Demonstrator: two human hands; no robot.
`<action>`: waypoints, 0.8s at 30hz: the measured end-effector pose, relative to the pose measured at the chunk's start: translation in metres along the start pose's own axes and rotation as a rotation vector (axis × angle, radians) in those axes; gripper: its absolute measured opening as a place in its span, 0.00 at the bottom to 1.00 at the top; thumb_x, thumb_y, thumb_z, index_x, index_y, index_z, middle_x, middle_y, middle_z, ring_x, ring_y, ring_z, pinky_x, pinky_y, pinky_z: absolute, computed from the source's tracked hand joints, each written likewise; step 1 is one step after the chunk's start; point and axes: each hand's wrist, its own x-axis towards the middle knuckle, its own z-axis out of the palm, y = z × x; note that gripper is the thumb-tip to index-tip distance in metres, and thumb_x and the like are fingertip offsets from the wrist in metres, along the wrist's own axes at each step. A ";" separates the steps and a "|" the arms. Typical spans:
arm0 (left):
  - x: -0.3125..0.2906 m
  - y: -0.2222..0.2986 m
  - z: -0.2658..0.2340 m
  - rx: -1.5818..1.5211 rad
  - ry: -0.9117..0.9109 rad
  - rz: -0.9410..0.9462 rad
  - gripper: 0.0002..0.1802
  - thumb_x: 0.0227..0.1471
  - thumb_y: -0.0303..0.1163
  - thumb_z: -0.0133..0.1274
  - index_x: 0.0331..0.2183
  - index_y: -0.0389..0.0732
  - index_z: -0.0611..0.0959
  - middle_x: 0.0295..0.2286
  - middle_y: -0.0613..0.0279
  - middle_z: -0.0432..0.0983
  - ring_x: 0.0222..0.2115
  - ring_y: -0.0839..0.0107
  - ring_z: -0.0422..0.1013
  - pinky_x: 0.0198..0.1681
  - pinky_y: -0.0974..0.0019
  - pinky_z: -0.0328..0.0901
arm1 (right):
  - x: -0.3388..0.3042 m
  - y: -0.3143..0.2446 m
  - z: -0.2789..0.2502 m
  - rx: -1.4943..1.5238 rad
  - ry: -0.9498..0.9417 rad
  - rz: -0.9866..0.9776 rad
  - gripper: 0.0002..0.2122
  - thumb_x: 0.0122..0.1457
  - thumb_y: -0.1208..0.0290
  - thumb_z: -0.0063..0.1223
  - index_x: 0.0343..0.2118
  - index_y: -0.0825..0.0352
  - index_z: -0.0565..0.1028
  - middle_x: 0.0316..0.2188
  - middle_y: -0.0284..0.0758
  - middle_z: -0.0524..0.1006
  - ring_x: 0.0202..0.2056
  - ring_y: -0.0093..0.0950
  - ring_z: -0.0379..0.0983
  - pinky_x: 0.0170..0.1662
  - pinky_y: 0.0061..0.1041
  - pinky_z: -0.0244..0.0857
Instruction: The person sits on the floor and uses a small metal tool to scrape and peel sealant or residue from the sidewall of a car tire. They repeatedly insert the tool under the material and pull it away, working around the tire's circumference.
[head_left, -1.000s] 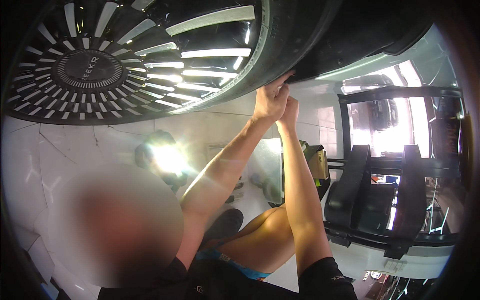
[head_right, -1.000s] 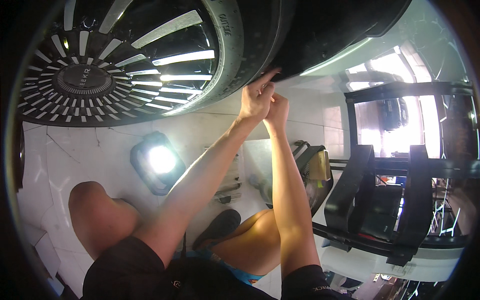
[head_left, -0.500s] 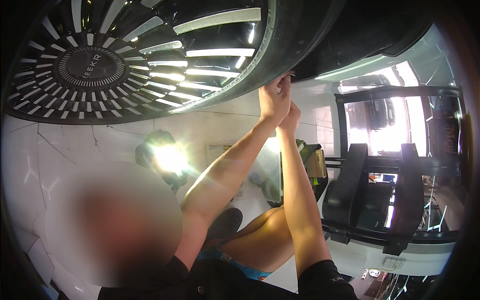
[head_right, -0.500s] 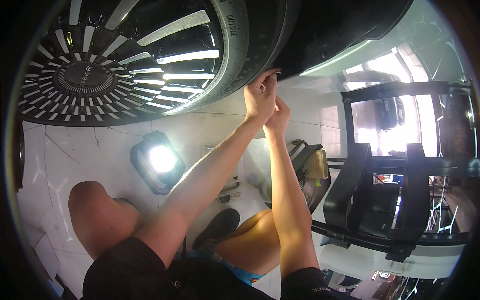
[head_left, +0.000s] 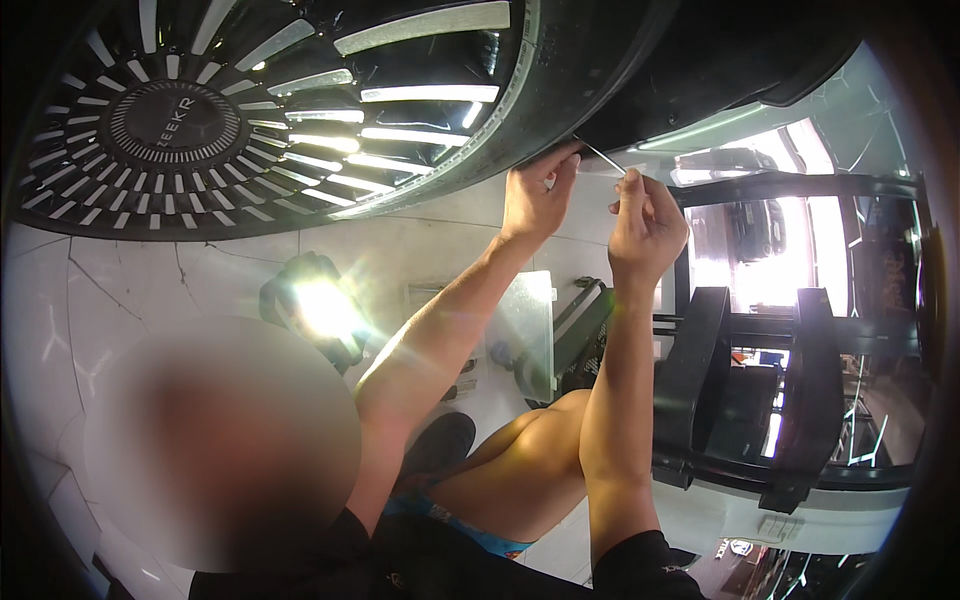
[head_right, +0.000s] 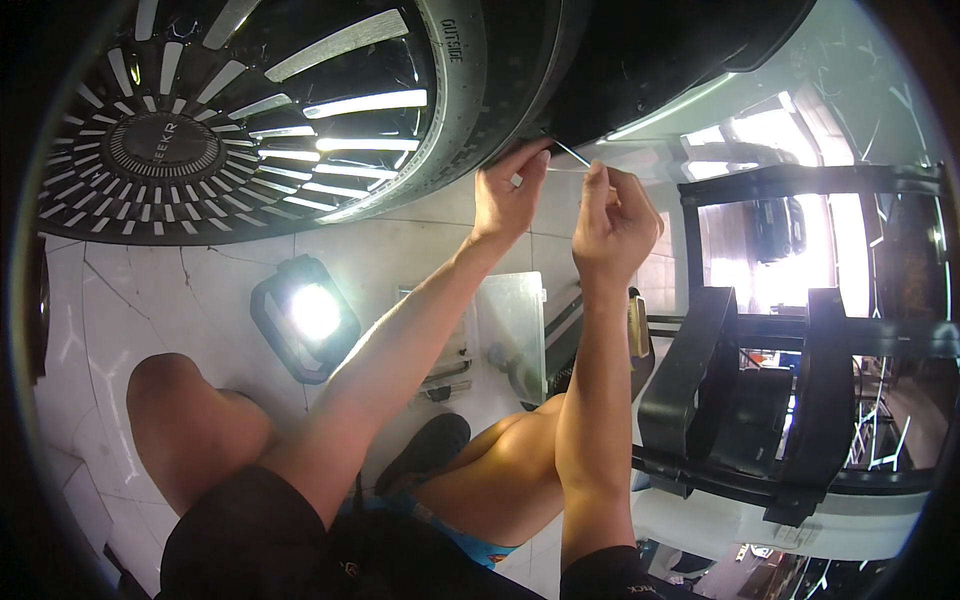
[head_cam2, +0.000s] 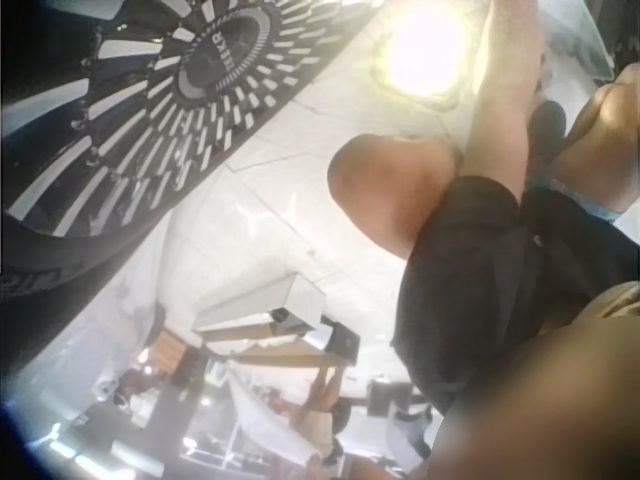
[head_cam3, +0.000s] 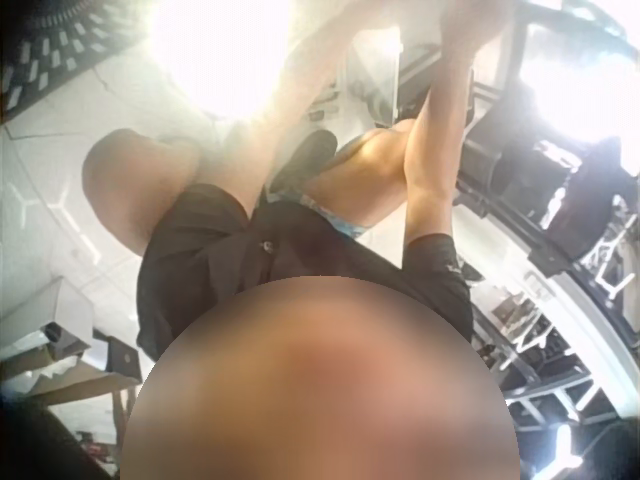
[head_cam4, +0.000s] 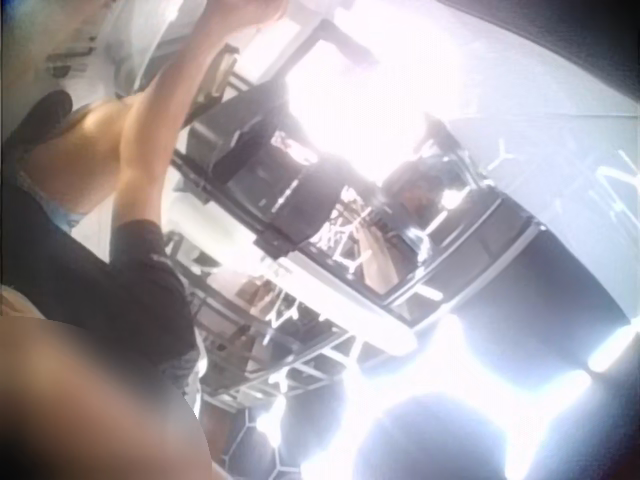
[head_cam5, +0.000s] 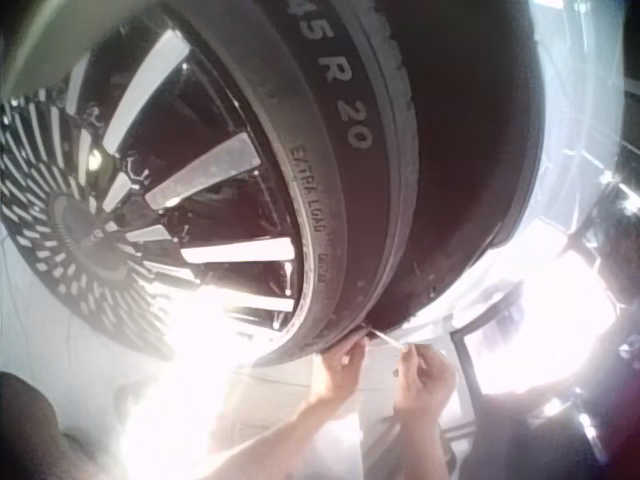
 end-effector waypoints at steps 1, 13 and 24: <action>0.000 0.001 0.000 -0.004 0.017 0.005 0.13 0.61 0.23 0.60 0.47 0.34 0.88 0.32 0.60 0.83 0.28 0.75 0.76 0.37 0.68 0.72 | 0.005 -0.003 0.002 -0.032 -0.001 -0.002 0.11 0.67 0.68 0.61 0.31 0.70 0.83 0.17 0.33 0.75 0.18 0.21 0.67 0.26 0.24 0.60; 0.004 0.005 0.016 -0.007 0.103 -0.181 0.08 0.59 0.25 0.61 0.40 0.36 0.90 0.28 0.58 0.84 0.28 0.72 0.78 0.35 0.66 0.71 | 0.031 -0.029 0.000 -0.180 -0.100 0.134 0.17 0.67 0.60 0.63 0.30 0.71 0.84 0.17 0.33 0.77 0.18 0.21 0.72 0.26 0.23 0.65; 0.010 -0.008 0.028 0.022 0.189 -0.106 0.06 0.58 0.26 0.63 0.37 0.35 0.90 0.23 0.59 0.80 0.23 0.73 0.73 0.30 0.66 0.67 | 0.043 -0.038 0.019 -0.401 -0.006 0.035 0.14 0.66 0.61 0.65 0.42 0.68 0.88 0.19 0.36 0.83 0.18 0.20 0.74 0.29 0.22 0.68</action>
